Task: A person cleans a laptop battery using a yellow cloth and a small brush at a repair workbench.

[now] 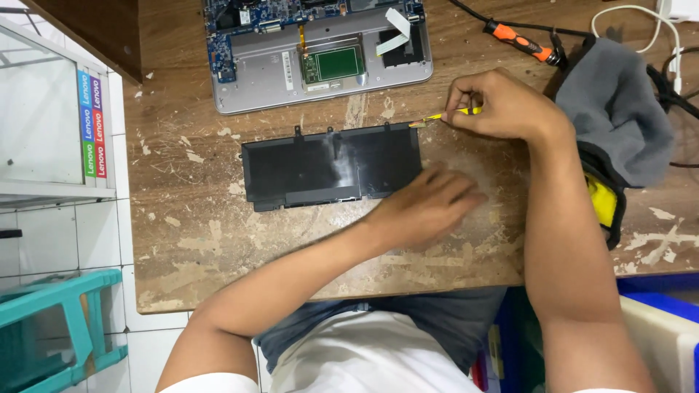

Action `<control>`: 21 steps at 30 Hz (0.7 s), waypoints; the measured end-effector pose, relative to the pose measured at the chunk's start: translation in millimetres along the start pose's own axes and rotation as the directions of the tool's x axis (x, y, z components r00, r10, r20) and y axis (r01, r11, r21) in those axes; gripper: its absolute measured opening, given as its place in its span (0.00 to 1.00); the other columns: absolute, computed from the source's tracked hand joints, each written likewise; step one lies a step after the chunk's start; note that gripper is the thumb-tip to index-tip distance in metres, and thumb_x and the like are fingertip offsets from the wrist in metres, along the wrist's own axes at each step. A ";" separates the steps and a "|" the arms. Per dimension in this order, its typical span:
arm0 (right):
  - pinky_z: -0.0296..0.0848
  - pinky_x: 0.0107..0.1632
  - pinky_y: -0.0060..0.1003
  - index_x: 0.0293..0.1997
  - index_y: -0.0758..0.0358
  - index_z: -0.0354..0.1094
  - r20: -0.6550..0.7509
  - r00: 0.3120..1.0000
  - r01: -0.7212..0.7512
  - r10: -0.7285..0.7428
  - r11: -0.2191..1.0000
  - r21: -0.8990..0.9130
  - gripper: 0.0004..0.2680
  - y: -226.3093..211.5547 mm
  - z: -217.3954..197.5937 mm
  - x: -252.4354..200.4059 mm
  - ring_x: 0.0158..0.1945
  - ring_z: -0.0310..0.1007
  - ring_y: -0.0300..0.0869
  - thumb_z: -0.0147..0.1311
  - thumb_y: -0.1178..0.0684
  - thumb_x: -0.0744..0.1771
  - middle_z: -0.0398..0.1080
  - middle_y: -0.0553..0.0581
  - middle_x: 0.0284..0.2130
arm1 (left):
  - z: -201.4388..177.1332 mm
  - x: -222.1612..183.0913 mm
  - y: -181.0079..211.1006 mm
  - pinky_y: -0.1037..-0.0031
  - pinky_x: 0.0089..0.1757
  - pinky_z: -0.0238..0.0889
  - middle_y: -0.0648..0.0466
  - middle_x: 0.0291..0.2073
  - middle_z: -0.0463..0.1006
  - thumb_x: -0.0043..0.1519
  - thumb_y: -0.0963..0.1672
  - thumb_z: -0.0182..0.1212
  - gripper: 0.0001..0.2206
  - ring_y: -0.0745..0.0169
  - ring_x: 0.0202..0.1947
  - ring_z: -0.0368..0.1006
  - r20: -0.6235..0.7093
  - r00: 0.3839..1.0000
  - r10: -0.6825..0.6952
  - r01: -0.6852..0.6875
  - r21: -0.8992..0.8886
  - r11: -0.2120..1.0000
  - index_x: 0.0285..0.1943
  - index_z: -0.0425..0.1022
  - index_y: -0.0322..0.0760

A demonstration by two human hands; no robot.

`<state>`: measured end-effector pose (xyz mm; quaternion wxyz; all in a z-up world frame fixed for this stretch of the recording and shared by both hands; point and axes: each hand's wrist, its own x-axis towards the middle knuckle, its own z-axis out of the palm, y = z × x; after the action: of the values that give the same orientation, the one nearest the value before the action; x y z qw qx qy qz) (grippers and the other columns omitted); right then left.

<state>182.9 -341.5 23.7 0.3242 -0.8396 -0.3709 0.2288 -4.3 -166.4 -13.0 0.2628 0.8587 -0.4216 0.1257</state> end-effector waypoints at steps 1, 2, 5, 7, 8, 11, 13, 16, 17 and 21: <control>0.71 0.52 0.34 0.41 0.61 0.78 0.002 1.000 0.003 -0.003 1.000 -0.002 0.02 0.7 0.2 0.1 0.45 0.80 0.35 0.61 0.59 0.67 0.85 0.50 0.40 | -1.0 -2.7 2.4 0.47 0.63 0.62 0.43 0.55 0.74 0.64 0.40 0.65 0.19 0.40 0.56 0.72 -0.003 1.000 -0.002 0.002 0.003 1.000 0.65 0.71 0.34; 0.71 0.51 0.34 0.41 0.59 0.78 -0.007 1.000 0.003 -0.003 1.000 -0.028 0.03 1.8 0.4 0.2 0.43 0.78 0.35 0.61 0.59 0.67 0.84 0.49 0.39 | -1.6 -5.3 4.7 0.45 0.66 0.61 0.44 0.57 0.74 0.65 0.41 0.67 0.16 0.43 0.60 0.72 -0.029 0.999 0.035 -0.035 -0.013 0.999 0.62 0.73 0.36; 0.71 0.50 0.35 0.41 0.59 0.79 -0.012 1.000 0.001 -0.002 0.999 -0.050 0.04 -1.4 1.3 0.0 0.43 0.78 0.36 0.61 0.59 0.66 0.84 0.48 0.39 | -17.6 -14.0 1.7 0.44 0.70 0.59 0.44 0.61 0.76 0.67 0.44 0.70 0.16 0.44 0.66 0.71 -0.058 0.998 -0.004 0.004 -0.011 1.000 0.62 0.75 0.37; 0.72 0.51 0.36 0.42 0.59 0.79 -0.013 1.000 0.000 -0.001 0.999 -0.051 0.04 -10.0 0.7 0.1 0.44 0.79 0.36 0.61 0.60 0.66 0.84 0.49 0.39 | -38.3 -21.7 -2.5 0.45 0.71 0.57 0.42 0.64 0.77 0.67 0.46 0.71 0.19 0.41 0.68 0.71 -0.064 0.995 -0.075 0.076 0.009 0.997 0.65 0.75 0.36; 0.72 0.51 0.36 0.41 0.58 0.79 -0.019 1.000 -0.024 0.023 0.997 -0.072 0.04 -16.2 0.5 -0.1 0.45 0.80 0.37 0.61 0.59 0.66 0.84 0.49 0.39 | -50.9 -26.9 -3.6 0.41 0.72 0.54 0.40 0.67 0.75 0.69 0.48 0.68 0.23 0.39 0.71 0.68 -0.049 0.976 -0.211 0.213 0.040 0.976 0.69 0.72 0.34; 0.72 0.49 0.39 0.40 0.57 0.80 -0.026 0.996 -0.090 0.088 0.989 -0.115 0.03 -29.6 0.7 0.1 0.44 0.81 0.38 0.61 0.57 0.66 0.84 0.49 0.38 | -70.5 -48.6 -11.4 0.39 0.73 0.50 0.37 0.72 0.70 0.71 0.56 0.60 0.32 0.35 0.74 0.63 0.001 0.888 -0.460 0.451 0.190 0.872 0.76 0.66 0.30; 0.72 0.46 0.40 0.40 0.56 0.80 -0.025 0.992 -0.128 0.125 0.982 -0.139 0.02 -32.8 1.4 0.5 0.42 0.81 0.39 0.61 0.56 0.67 0.84 0.49 0.37 | -74.3 -65.3 -14.1 0.41 0.72 0.47 0.36 0.73 0.68 0.71 0.60 0.55 0.38 0.33 0.74 0.61 0.021 0.818 -0.575 0.541 0.310 0.782 0.78 0.64 0.27; 0.66 0.42 0.41 0.41 0.56 0.78 -0.038 0.989 -0.148 0.144 0.973 -0.179 0.03 -28.9 3.9 2.3 0.36 0.73 0.40 0.63 0.52 0.69 0.79 0.49 0.32 | -76.7 -85.3 -6.3 0.42 0.69 0.51 0.41 0.77 0.66 0.71 0.64 0.49 0.40 0.38 0.75 0.60 0.031 0.764 -0.645 0.543 0.509 0.668 0.81 0.64 0.32; 0.67 0.43 0.40 0.41 0.57 0.78 -0.042 0.993 -0.116 0.111 0.978 -0.171 0.02 -25.7 4.6 2.4 0.37 0.75 0.40 0.63 0.54 0.69 0.80 0.50 0.33 | -76.9 -87.6 1.0 0.45 0.69 0.54 0.41 0.75 0.68 0.72 0.63 0.48 0.38 0.39 0.74 0.62 0.002 0.768 -0.640 0.533 0.551 0.642 0.79 0.67 0.33; 0.69 0.45 0.41 0.40 0.59 0.78 -0.047 0.997 -0.065 0.058 0.983 -0.172 0.03 -24.1 6.8 3.4 0.39 0.76 0.40 0.64 0.54 0.69 0.80 0.51 0.34 | -71.6 -94.8 21.4 0.49 0.67 0.59 0.42 0.73 0.71 0.74 0.57 0.52 0.30 0.41 0.71 0.66 -0.074 0.773 -0.630 0.548 0.578 0.604 0.76 0.72 0.33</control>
<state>169.3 -323.9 35.7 0.2502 -0.8803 -0.3566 0.1879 -78.9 -75.0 12.4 -0.0091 0.9930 -0.0737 0.0924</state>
